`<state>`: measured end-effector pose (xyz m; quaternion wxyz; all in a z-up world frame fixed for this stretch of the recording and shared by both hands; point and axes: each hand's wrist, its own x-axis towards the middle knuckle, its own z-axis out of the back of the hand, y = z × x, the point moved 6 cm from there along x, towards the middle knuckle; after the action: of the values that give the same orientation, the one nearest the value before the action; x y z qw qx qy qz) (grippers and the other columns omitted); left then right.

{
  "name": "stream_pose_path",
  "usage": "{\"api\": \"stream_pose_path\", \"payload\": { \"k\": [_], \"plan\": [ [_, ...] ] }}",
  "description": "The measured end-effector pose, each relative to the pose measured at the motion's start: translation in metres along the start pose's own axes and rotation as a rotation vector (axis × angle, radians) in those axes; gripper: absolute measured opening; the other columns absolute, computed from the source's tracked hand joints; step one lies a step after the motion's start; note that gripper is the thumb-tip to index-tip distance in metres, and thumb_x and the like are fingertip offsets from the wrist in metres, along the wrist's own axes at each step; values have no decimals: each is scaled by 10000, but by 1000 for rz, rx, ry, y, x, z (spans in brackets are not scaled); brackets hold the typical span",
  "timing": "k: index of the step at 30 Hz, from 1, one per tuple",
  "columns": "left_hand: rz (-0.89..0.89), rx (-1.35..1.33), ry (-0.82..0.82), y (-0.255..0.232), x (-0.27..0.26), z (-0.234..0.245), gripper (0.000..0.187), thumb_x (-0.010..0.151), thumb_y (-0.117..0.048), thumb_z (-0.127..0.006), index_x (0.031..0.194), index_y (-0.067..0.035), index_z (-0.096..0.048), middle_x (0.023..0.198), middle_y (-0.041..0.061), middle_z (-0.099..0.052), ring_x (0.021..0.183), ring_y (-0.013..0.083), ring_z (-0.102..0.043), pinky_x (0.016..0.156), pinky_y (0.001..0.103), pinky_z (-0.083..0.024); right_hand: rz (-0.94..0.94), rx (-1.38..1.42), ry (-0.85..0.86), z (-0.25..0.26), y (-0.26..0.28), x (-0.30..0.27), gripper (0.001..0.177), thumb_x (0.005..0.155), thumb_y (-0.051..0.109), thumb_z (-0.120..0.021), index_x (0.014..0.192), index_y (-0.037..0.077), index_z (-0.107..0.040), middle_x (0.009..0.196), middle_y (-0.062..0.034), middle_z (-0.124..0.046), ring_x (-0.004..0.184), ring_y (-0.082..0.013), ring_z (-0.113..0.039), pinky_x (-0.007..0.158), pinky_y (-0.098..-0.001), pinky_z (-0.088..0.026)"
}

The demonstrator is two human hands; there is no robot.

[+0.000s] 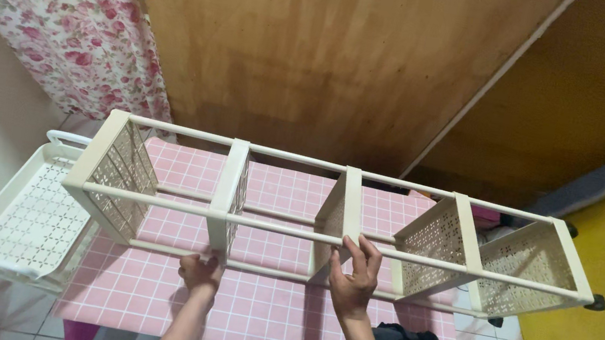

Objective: The person assembles a plastic shelving unit by inserting horizontal rods into vertical supports and placing perforated trays into the frame. The person repeatedly inserts and removes rods and trays, adjusting the structure on a pink checkered table.

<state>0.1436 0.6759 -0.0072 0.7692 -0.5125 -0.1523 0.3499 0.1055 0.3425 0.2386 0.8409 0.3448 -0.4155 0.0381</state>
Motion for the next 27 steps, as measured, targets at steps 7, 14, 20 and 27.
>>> {"api": "stream_pose_path", "payload": {
  "k": [7, 14, 20, 27],
  "plan": [
    [-526, 99, 62, -134, -89, 64, 434, 865, -198, -702, 1146, 58, -494, 1146, 242, -514, 1090, 397, -519, 989, 484, -412, -230, 99, 144, 32, -19, 18, 370, 879, 107, -708, 1246, 74, -680, 1367, -162, -581, 992, -223, -714, 830, -334, -640],
    [-1251, 101, 185, -277, -162, 71, 288, 856, -159, -728, 1119, -58, -667, 1097, 125, -646, 1088, 330, -597, 950, 472, -458, 151, -349, 81, 62, -29, 37, 289, 933, 148, -647, 1192, 55, -734, 1226, -120, -708, 1228, -362, -605, 1094, -472, -430],
    [-1319, 129, 254, -311, -183, 35, 338, 864, -112, -710, 1189, -25, -682, 1127, 106, -661, 1100, 308, -607, 1011, 478, -452, 205, -334, 209, 47, -35, 32, 293, 924, 178, -646, 1170, 40, -726, 1226, -135, -723, 1241, -328, -630, 1182, -528, -376],
    [-1310, 114, 194, -306, -188, 23, 310, 863, -88, -677, 1169, -42, -693, 1130, 96, -677, 1115, 302, -615, 1071, 510, -432, 246, -261, 187, 47, -35, 31, 341, 913, 174, -647, 1213, 19, -701, 1251, -161, -713, 1247, -337, -634, 1184, -518, -398]
  ]
}}
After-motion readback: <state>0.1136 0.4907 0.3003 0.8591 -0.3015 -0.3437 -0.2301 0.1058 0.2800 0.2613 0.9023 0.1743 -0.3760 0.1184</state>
